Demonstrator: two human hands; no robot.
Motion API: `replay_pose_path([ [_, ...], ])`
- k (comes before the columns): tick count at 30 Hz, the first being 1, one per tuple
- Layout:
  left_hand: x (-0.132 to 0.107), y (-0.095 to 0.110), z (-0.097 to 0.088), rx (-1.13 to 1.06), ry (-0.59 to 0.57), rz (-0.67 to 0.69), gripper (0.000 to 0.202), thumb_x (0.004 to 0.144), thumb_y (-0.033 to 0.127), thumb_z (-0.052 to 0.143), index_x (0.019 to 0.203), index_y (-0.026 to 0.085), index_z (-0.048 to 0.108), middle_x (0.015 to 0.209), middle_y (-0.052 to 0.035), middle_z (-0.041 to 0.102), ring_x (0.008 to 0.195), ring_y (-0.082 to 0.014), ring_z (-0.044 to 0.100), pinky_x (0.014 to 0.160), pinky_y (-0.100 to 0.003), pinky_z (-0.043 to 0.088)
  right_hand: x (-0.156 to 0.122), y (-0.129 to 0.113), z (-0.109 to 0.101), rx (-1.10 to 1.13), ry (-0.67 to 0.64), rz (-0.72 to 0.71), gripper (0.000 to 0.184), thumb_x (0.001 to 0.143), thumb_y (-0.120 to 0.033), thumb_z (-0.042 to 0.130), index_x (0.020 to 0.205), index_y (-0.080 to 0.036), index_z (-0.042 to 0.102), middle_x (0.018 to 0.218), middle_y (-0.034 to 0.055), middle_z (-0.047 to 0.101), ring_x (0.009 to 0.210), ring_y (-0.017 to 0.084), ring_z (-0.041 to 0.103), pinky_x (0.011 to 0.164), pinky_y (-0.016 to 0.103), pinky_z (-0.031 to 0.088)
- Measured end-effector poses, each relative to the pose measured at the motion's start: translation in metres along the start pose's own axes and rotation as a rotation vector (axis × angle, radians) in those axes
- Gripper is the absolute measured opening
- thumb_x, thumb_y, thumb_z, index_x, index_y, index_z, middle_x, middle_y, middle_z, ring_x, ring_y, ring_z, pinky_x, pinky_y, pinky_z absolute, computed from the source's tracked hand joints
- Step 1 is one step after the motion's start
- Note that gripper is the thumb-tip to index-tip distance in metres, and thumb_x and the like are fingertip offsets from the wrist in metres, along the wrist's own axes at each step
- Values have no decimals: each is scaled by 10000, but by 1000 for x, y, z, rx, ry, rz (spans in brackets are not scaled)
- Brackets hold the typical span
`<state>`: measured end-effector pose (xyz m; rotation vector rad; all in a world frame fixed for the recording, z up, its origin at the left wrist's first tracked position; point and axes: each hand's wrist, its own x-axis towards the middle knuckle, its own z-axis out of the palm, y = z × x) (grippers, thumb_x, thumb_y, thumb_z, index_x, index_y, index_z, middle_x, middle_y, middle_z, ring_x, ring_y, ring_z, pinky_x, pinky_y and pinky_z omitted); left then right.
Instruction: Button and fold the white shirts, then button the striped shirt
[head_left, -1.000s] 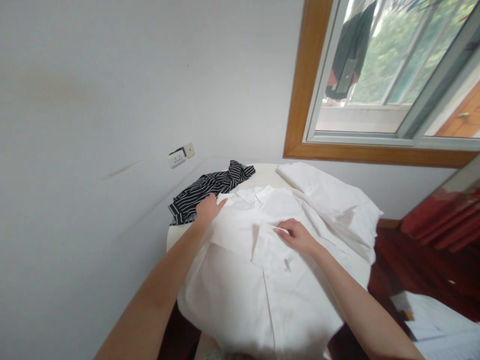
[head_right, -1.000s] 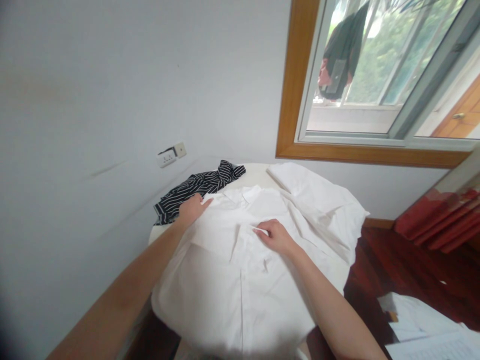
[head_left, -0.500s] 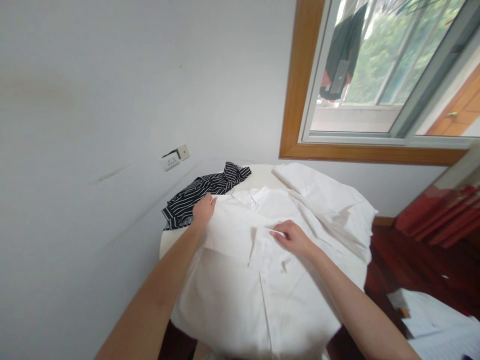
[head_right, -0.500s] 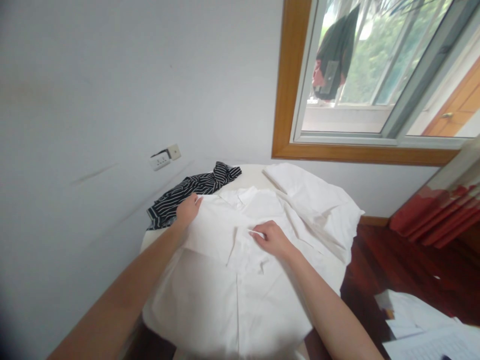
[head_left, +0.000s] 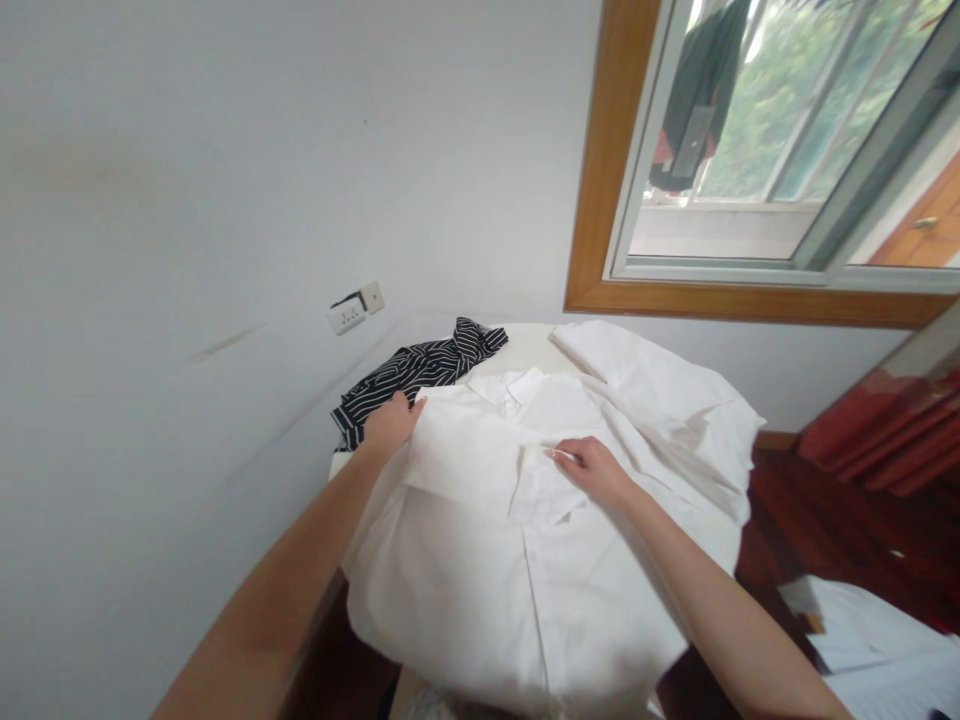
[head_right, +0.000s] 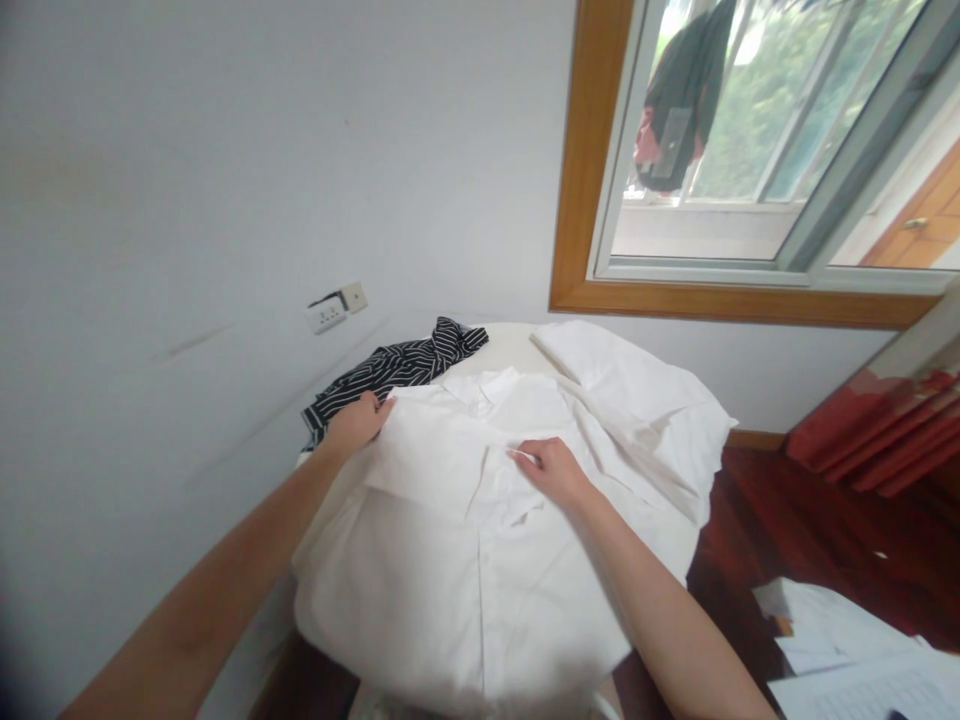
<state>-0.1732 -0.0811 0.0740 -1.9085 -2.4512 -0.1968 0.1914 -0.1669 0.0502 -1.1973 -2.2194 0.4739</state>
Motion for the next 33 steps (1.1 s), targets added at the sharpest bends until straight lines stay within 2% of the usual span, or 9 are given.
replay_pose_path([
  [3, -44, 2, -2, 52, -17, 10, 579, 904, 590, 274, 1122, 114, 523, 951, -176, 691, 909, -320, 657, 748, -381, 466, 0, -1, 0, 6, -3, -12, 448, 947, -453, 353, 661, -182, 567, 578, -8, 533, 542, 111, 450, 574, 235, 301],
  [6, -84, 6, 3, 127, 18, 39, 538, 918, 559, 278, 1094, 126, 545, 916, -163, 691, 871, -311, 662, 718, -366, 464, 0, -1, 0, -5, -9, -13, 456, 942, -456, 359, 645, -182, 570, 562, -8, 532, 534, 113, 449, 566, 239, 295],
  [9, -102, 5, 8, 158, 31, 63, 421, 936, 456, 311, 1080, 150, 562, 923, -145, 691, 844, -288, 665, 687, -342, 455, 0, 1, 2, -11, -9, -11, 470, 943, -471, 358, 644, -182, 575, 556, -8, 532, 530, 114, 453, 560, 242, 294],
  [12, -104, -2, 9, 158, 48, 61, 392, 946, 406, 303, 1123, 161, 553, 908, -131, 697, 837, -282, 665, 672, -336, 446, 0, 6, 4, -8, 6, -7, 472, 946, -493, 349, 682, -187, 591, 597, 4, 563, 562, 125, 485, 575, 246, 317],
  [15, -105, -8, 9, 154, 50, 64, 489, 915, 536, 329, 1133, 164, 559, 881, -128, 699, 831, -301, 661, 673, -351, 444, 0, 8, 5, 4, 47, -17, 446, 944, -498, 360, 739, -196, 617, 696, 31, 610, 670, 151, 542, 647, 255, 365],
  [18, -111, -11, 9, 159, 17, 71, 537, 875, 616, 354, 1054, 170, 596, 869, -126, 697, 825, -305, 657, 680, -354, 443, 0, 7, 2, 48, 76, -2, 420, 939, -493, 383, 775, -196, 629, 732, 36, 623, 706, 159, 552, 675, 260, 377],
  [23, -110, -20, 14, 19, -32, 100, 390, 910, 451, 368, 1086, 193, 603, 952, -92, 709, 898, -256, 655, 737, -320, 447, 0, 3, -11, 229, 67, 72, 413, 910, -529, 420, 785, -183, 609, 680, 0, 567, 647, 136, 495, 606, 242, 354],
  [28, -94, -41, 15, -239, -88, 126, 407, 883, 416, 410, 1134, 167, 612, 1021, -78, 708, 945, -205, 645, 815, -259, 444, -2, 9, -27, 374, -3, 125, 425, 869, -556, 459, 686, -180, 539, 563, -36, 418, 537, 106, 375, 514, 240, 278],
  [33, -98, -52, 15, -179, -120, 127, 431, 902, 432, 371, 1202, 189, 562, 934, -57, 708, 869, -204, 653, 760, -277, 455, -9, 10, -47, 479, -74, 139, 341, 854, -479, 471, 812, -167, 602, 689, 13, 547, 603, 127, 464, 548, 238, 347],
])
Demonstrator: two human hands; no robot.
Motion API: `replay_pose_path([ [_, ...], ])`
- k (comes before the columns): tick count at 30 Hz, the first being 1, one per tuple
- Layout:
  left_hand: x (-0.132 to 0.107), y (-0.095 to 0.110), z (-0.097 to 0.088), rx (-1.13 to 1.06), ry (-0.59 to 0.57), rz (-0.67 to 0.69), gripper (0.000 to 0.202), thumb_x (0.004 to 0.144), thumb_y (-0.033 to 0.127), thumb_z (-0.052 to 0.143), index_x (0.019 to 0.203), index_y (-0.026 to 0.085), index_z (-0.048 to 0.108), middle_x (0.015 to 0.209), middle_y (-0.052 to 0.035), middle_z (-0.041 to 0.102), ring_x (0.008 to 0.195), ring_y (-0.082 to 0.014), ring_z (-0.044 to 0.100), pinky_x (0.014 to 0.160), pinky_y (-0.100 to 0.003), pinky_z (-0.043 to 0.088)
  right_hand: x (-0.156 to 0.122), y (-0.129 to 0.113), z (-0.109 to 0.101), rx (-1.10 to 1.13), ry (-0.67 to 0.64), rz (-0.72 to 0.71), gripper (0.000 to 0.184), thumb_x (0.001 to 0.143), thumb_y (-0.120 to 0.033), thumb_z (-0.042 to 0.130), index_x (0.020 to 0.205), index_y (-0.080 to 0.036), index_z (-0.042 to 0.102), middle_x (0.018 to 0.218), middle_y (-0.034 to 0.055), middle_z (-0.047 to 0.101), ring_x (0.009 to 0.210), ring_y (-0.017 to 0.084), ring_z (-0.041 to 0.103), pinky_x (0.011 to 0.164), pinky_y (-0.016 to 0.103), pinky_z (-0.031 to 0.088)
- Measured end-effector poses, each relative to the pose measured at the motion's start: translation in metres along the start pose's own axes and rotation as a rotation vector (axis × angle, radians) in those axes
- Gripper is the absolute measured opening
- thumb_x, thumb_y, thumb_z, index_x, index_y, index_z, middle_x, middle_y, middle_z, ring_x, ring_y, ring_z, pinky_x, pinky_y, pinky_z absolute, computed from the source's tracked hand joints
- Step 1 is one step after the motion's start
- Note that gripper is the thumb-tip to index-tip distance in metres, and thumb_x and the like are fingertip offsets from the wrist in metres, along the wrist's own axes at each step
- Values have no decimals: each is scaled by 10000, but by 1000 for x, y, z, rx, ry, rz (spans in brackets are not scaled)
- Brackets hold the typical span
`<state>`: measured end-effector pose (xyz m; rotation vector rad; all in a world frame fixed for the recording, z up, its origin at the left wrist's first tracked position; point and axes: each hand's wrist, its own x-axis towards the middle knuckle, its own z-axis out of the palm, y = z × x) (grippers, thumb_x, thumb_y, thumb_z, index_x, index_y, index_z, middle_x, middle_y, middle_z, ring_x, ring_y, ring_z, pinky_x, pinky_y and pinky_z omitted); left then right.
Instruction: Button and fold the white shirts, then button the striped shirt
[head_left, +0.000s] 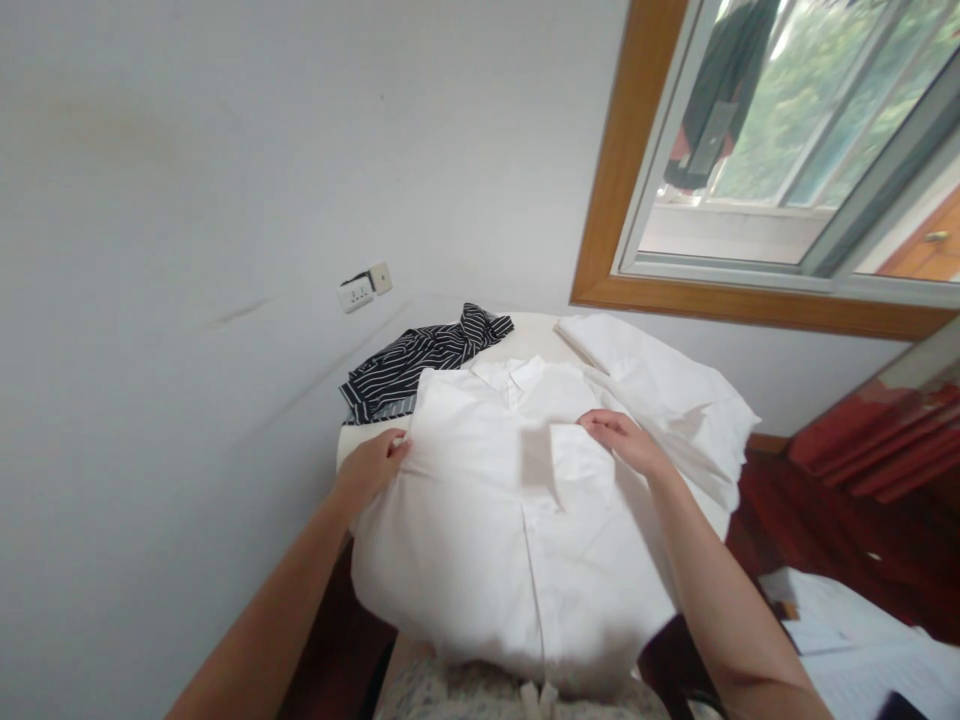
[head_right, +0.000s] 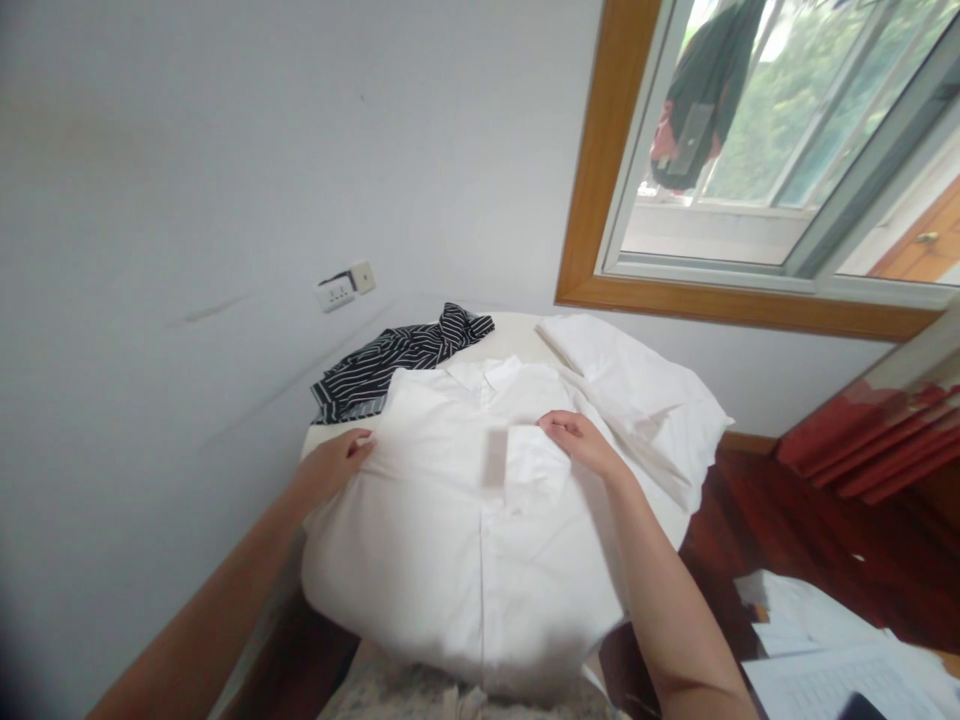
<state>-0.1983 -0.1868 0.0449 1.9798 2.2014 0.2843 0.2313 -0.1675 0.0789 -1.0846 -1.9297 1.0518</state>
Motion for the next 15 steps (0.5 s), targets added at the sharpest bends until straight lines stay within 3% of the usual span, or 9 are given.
replay_pose_path([
  [4, -12, 9, 0, 176, 167, 43, 440, 911, 427, 381, 1243, 175, 521, 954, -92, 671, 891, -249, 628, 754, -334, 460, -10, -9, -13, -92, -120, 63, 275, 840, -364, 456, 862, -168, 649, 597, -13, 500, 550, 118, 433, 529, 231, 331],
  [8, -10, 36, -2, 264, 365, 261, 337, 886, 328, 465, 1148, 150, 580, 1048, -138, 615, 1031, -281, 553, 869, -387, 439, -15, -6, -17, -193, -163, 107, 280, 840, -318, 433, 877, -169, 667, 607, -16, 521, 550, 114, 444, 543, 230, 340],
  [10, -5, 56, 1, 210, 354, 400, 293, 887, 310, 477, 1103, 158, 603, 1035, -122, 617, 1018, -262, 551, 890, -383, 438, -15, 1, -16, -242, -149, 149, 287, 846, -310, 425, 928, -178, 666, 599, -22, 527, 553, 119, 471, 554, 232, 356],
  [15, 5, 111, 27, 65, 180, 654, 263, 906, 280, 461, 1078, 187, 638, 1088, -86, 638, 1023, -208, 566, 928, -349, 442, -15, 14, -13, -412, -95, 219, 275, 830, -252, 436, 973, -194, 663, 595, -18, 570, 572, 139, 531, 589, 250, 398],
])
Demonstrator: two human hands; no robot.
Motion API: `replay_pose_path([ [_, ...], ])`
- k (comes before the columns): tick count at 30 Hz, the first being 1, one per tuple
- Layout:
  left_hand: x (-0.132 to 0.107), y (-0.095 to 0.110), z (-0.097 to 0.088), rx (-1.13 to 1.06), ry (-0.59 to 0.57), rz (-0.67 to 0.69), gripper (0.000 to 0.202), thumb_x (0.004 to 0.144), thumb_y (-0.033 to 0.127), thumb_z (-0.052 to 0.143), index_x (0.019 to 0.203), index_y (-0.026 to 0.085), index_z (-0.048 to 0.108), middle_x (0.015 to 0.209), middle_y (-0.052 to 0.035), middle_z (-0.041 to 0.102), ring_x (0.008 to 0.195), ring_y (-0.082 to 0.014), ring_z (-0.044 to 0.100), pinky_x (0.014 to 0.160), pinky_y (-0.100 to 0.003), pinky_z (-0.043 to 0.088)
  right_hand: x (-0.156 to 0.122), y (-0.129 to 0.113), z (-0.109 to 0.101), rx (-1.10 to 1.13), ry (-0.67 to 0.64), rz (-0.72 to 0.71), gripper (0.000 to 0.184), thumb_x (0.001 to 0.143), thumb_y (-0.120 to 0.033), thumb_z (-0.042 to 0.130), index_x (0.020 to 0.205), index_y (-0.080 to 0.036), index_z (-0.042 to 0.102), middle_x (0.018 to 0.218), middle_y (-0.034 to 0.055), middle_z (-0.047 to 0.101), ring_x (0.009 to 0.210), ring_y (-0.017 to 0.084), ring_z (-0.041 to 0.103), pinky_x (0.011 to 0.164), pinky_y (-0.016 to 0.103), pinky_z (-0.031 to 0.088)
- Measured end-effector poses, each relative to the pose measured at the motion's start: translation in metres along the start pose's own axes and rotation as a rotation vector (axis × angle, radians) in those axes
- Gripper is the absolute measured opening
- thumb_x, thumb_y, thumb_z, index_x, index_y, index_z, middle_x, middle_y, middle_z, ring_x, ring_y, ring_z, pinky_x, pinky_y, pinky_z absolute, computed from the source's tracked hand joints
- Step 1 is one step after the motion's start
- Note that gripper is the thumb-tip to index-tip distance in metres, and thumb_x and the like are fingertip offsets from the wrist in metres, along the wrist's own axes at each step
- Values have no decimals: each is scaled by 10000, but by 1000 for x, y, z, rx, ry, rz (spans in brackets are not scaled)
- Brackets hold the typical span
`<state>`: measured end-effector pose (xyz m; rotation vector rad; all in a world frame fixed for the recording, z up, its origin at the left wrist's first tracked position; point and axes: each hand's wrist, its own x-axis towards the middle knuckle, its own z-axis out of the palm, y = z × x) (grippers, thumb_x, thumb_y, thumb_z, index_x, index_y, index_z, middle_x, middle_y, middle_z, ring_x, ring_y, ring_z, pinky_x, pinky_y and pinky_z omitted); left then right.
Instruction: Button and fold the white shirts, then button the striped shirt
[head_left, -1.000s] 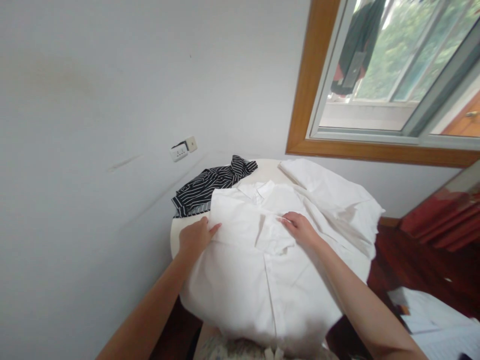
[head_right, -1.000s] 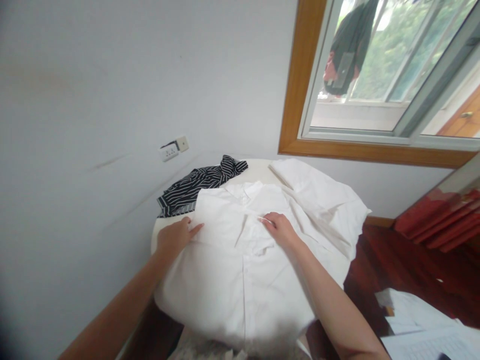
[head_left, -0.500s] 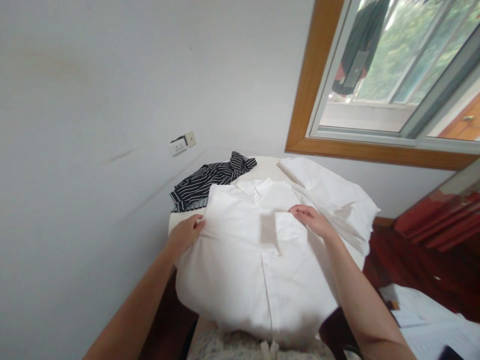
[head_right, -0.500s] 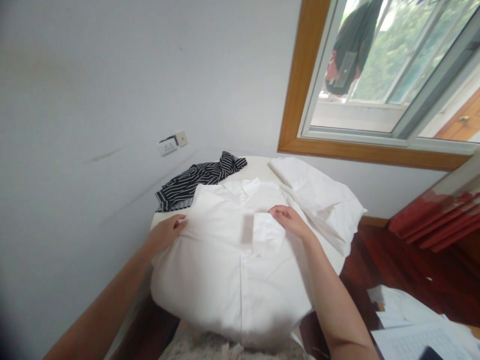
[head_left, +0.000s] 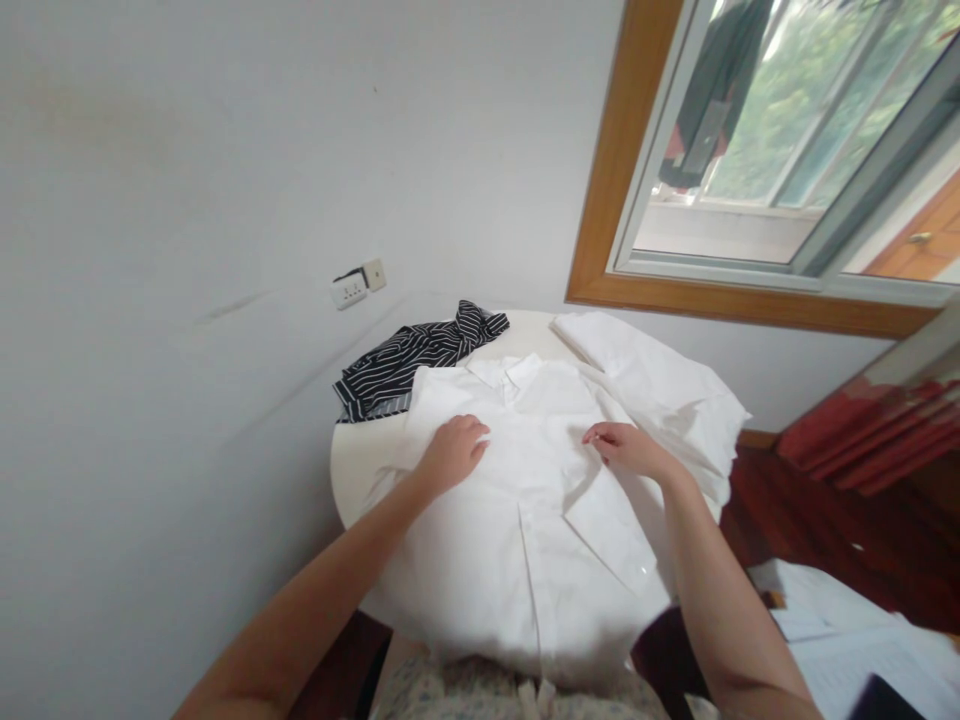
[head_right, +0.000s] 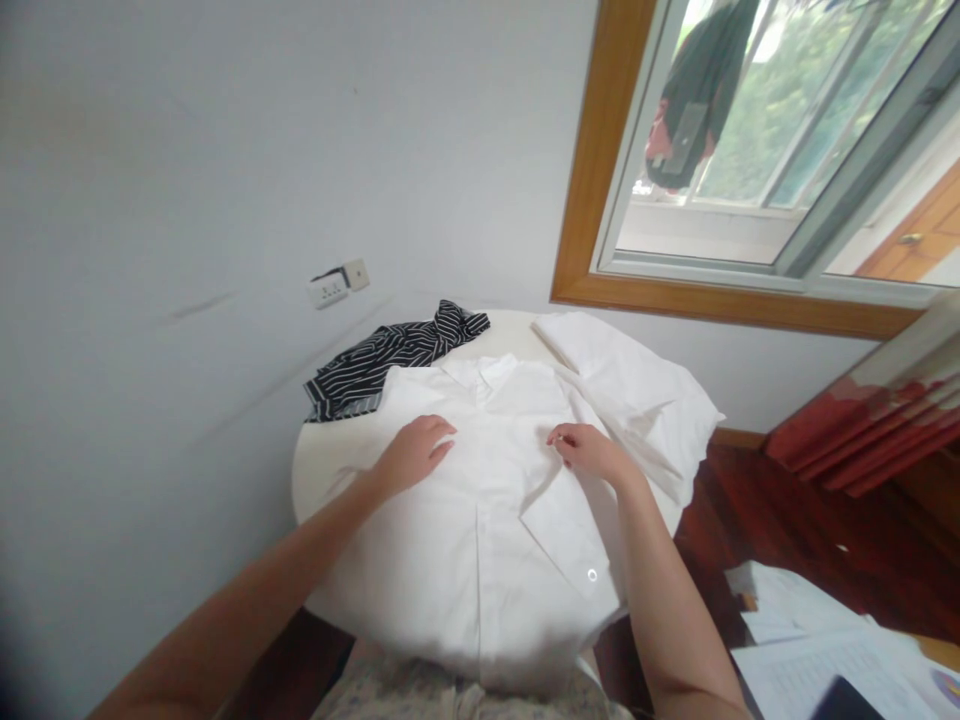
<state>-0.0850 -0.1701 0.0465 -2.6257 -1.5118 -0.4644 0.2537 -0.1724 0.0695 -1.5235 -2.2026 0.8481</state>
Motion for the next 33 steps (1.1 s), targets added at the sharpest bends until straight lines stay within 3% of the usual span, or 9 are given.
replay_pose_path([
  [4, 20, 22, 25, 9, 9, -6, 342, 935, 321, 405, 1188, 224, 613, 1289, -81, 581, 1205, -233, 493, 1026, -405, 381, -12, -10, 1, -125, 99, -90, 266, 804, -198, 476, 970, -201, 684, 765, 27, 636, 662, 153, 567, 669, 273, 439],
  [9, 27, 23, 46, 14, 47, -20, 473, 934, 467, 368, 1357, 291, 487, 1452, -65, 433, 1344, -279, 367, 1109, -495, 262, -39, -35, 11, -195, 72, -226, 289, 799, -128, 499, 987, -206, 704, 846, 51, 619, 721, 147, 582, 712, 265, 450],
  [13, 24, 19, 52, 8, 39, -4, 554, 912, 553, 363, 1400, 299, 428, 1480, -63, 388, 1373, -289, 323, 1125, -504, 227, -52, -41, 20, -345, 80, -236, 214, 869, -231, 519, 880, -191, 729, 781, 63, 587, 762, 174, 574, 715, 282, 432],
  [17, 24, 19, 51, 10, 15, -7, 577, 915, 576, 328, 1406, 288, 421, 1489, -75, 371, 1382, -287, 306, 1130, -504, 215, -60, -42, 19, -354, 85, -289, 368, 932, -376, 464, 727, -176, 695, 859, 78, 595, 759, 159, 568, 739, 283, 424],
  [23, 26, 19, 50, 16, 1, -11, 582, 916, 587, 305, 1407, 294, 413, 1496, -65, 361, 1386, -279, 301, 1131, -503, 209, -69, -48, 7, -370, 34, -157, 497, 962, -464, 360, 623, -184, 593, 681, 26, 572, 601, 131, 532, 619, 261, 369],
  [29, 26, 18, 50, 20, -5, -17, 574, 914, 587, 313, 1398, 299, 426, 1494, -66, 365, 1394, -276, 285, 1129, -497, 213, -74, -27, -13, -279, 4, -4, 431, 913, -493, 434, 666, -182, 600, 694, 35, 609, 627, 153, 540, 657, 276, 395],
  [33, 26, 18, 50, 18, -14, -16, 582, 914, 592, 310, 1399, 291, 421, 1499, -73, 357, 1395, -276, 281, 1126, -504, 212, -74, -9, -31, -111, -171, 3, 248, 872, -381, 493, 827, -184, 637, 773, 32, 625, 701, 160, 557, 675, 266, 433],
])
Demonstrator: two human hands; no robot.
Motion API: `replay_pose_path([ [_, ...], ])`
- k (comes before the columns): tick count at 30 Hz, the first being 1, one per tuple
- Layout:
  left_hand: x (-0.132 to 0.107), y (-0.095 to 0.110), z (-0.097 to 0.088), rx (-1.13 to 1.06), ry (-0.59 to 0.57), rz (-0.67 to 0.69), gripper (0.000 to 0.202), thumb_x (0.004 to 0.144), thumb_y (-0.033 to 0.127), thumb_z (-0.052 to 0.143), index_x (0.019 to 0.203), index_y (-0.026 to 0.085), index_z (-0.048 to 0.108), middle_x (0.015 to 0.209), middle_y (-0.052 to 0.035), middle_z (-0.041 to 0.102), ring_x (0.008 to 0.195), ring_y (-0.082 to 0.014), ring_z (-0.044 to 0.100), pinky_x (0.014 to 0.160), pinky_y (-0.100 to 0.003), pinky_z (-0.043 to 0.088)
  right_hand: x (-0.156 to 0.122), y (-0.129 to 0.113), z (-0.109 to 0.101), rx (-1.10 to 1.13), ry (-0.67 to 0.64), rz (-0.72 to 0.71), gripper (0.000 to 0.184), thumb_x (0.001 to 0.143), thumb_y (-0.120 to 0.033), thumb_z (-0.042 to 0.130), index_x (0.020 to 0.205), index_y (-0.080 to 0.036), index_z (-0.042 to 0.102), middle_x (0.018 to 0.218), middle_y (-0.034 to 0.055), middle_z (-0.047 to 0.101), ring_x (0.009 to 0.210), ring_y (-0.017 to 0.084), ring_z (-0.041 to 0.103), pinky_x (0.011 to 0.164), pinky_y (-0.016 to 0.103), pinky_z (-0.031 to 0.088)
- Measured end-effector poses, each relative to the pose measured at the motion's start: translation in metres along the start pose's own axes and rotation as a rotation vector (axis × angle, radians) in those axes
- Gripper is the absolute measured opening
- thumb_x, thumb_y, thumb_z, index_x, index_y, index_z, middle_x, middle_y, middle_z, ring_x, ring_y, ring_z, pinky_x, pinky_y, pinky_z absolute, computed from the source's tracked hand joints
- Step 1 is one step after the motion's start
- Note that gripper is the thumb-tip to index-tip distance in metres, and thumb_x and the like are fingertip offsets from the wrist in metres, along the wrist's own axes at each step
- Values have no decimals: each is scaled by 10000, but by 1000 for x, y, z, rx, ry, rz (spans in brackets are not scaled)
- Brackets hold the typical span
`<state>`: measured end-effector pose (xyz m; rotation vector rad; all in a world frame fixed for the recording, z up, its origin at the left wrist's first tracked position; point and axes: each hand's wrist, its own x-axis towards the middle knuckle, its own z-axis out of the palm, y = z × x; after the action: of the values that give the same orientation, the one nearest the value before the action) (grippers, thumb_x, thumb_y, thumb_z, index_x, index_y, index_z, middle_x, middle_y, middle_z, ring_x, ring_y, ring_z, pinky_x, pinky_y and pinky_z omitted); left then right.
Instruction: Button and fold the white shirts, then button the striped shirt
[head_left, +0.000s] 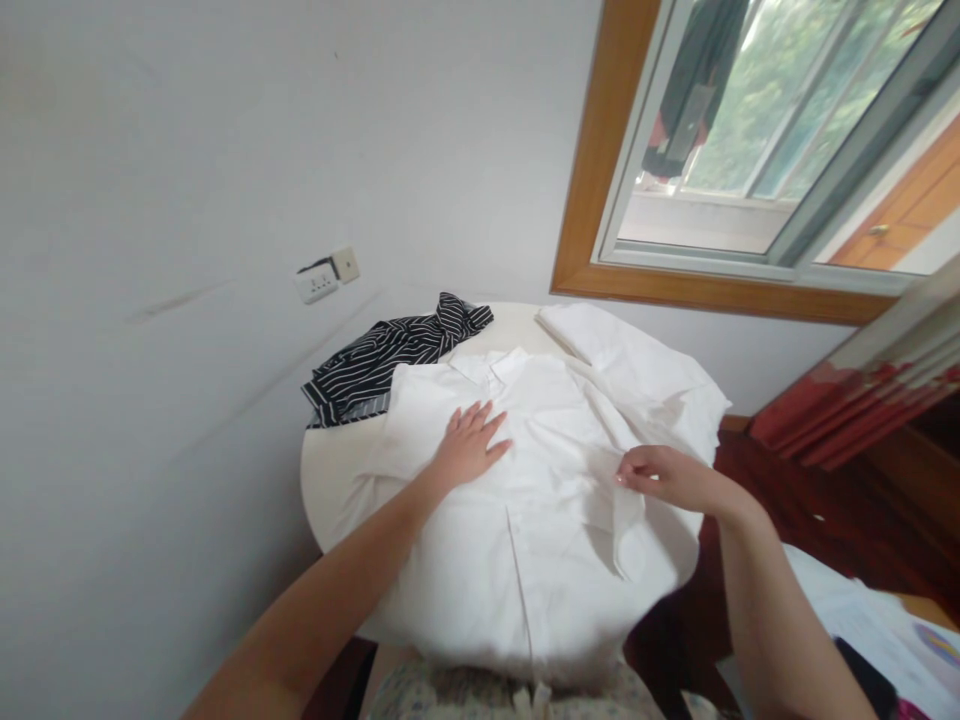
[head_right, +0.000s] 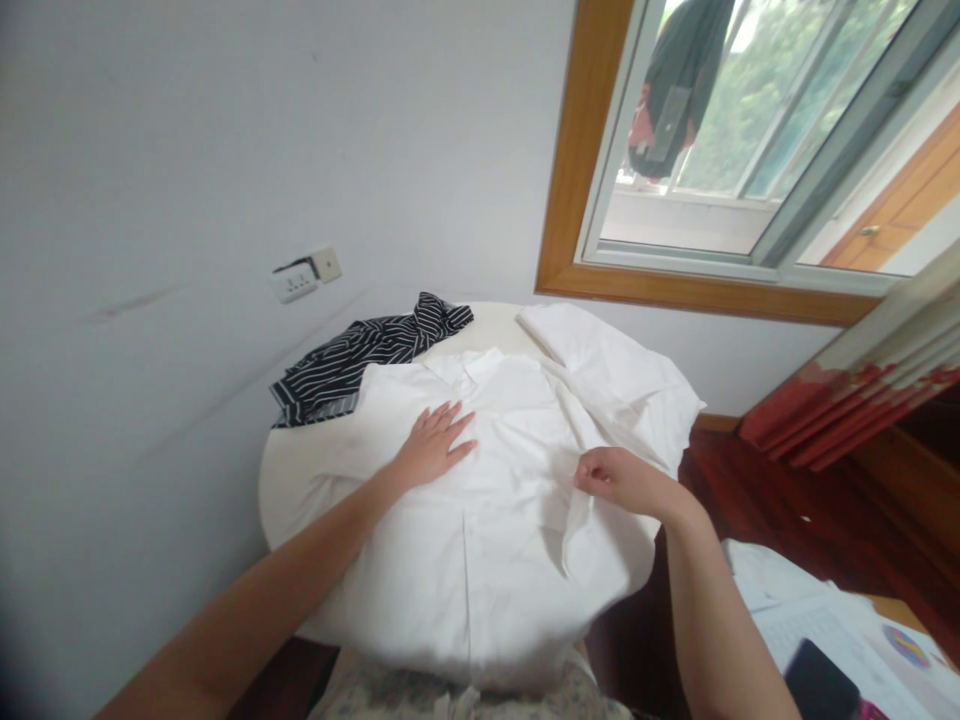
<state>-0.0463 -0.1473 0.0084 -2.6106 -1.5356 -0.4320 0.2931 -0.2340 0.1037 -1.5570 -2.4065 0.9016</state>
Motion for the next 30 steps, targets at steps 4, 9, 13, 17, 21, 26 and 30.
replay_pose_path([
  [4, 0, 1, -1, -7, 1, 0, 584, 915, 593, 306, 1394, 282, 427, 1494, -82, 364, 1391, -279, 287, 1121, -512, 214, 1, 14, -14, 6, -33, -76, 293, 721, -162, 553, 1003, -205, 619, 946, 43, 603, 824, 175, 559, 746, 275, 464],
  [9, 0, 0, 0, -16, 23, 2, 571, 912, 585, 331, 1394, 294, 428, 1488, -68, 378, 1383, -267, 306, 1124, -490, 222, 4, 31, -15, -21, 117, -65, 356, 698, -70, 466, 984, -221, 614, 1065, 62, 556, 928, 179, 569, 869, 313, 465],
  [13, 0, 0, 1, -10, 34, 2, 565, 910, 578, 344, 1388, 292, 439, 1479, -69, 393, 1375, -271, 321, 1122, -484, 233, 7, 44, -4, -115, 212, 3, 376, 661, -19, 436, 933, -205, 618, 1025, 66, 547, 888, 171, 579, 868, 320, 460],
  [17, 0, 5, -10, 0, 41, 11, 543, 917, 528, 379, 1398, 279, 426, 1496, -92, 357, 1369, -275, 331, 1116, -479, 246, 8, 48, 9, -184, 202, 45, 294, 683, -74, 509, 921, -199, 628, 986, 70, 597, 924, 209, 586, 872, 351, 448],
  [21, -8, 15, -35, -26, 3, 197, 493, 929, 467, 403, 1391, 298, 432, 1485, -76, 380, 1363, -248, 342, 1136, -462, 204, 8, 49, 17, -193, 182, 93, 210, 730, -164, 569, 928, -201, 630, 969, 69, 651, 901, 222, 612, 833, 351, 457],
  [26, -43, 4, -60, -105, -151, 426, 574, 865, 577, 476, 1376, 316, 450, 1455, -60, 430, 1336, -245, 389, 1131, -429, 240, 8, 41, 26, -303, 315, 80, 265, 712, -112, 588, 960, -182, 650, 1007, 98, 635, 942, 237, 613, 875, 380, 455],
  [30, -78, -31, -69, -75, -114, 374, 479, 913, 456, 456, 1368, 307, 460, 1429, -56, 465, 1317, -219, 421, 1116, -409, 299, -1, 10, 38, -285, 376, -86, 257, 768, -143, 584, 1008, -199, 656, 1059, 108, 625, 993, 247, 595, 905, 419, 461],
])
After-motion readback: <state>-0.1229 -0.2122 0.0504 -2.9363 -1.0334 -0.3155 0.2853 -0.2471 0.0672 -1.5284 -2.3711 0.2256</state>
